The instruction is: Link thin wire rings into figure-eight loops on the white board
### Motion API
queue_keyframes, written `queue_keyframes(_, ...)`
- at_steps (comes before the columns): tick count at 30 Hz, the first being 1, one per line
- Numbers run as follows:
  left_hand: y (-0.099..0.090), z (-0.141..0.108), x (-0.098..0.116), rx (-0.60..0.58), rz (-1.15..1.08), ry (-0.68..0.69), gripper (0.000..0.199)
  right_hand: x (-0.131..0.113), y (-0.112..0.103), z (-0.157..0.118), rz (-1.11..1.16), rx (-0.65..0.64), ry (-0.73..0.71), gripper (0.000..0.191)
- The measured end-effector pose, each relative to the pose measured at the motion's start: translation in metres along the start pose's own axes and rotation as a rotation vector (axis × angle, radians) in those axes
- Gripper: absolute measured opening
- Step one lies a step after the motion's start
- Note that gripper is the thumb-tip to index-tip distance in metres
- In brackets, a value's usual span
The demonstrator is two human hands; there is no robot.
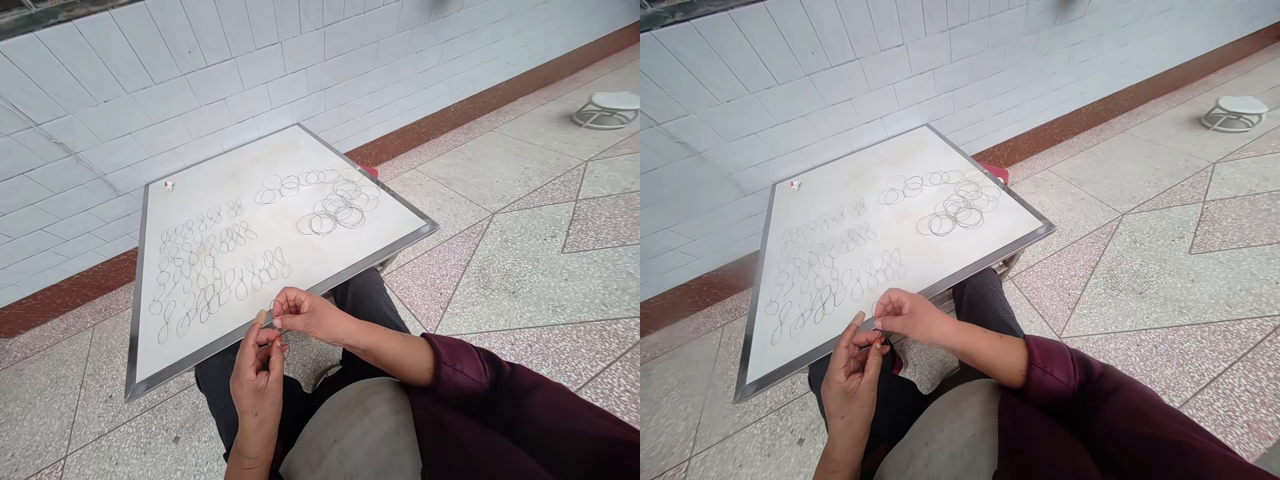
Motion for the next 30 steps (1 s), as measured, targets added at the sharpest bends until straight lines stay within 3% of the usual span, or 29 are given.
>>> queue_keyframes(5,0.0,0.001,0.003,-0.01,-0.018,0.032,0.047,-0.004,0.0,0.001,0.011,-0.004,-0.004,0.032)
queue_keyframes(12,0.001,0.003,-0.003,-0.015,-0.211,-0.158,0.05,-0.005,0.001,0.0,-0.099,-0.093,-0.044,0.031)
queue_keyframes(19,0.007,0.004,-0.006,-0.033,-0.214,-0.179,0.052,-0.002,0.0,0.002,-0.185,-0.096,-0.058,0.028)
queue_keyframes(25,0.011,0.005,-0.018,-0.099,-0.403,-0.288,0.051,0.002,0.002,0.002,-0.043,-0.112,-0.012,0.031)
queue_keyframes(30,0.013,0.005,-0.016,-0.103,-0.517,-0.384,0.055,0.0,0.004,0.0,0.008,-0.102,0.033,0.032)
Point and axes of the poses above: each hand's wrist, its own z-axis towards the middle knuckle, its own y-axis out of the palm, x = y × z, the point moved 8 cm from there along z, towards the middle knuckle, and after that the axes turned 3 degrees about z, right-handed, at the moved point
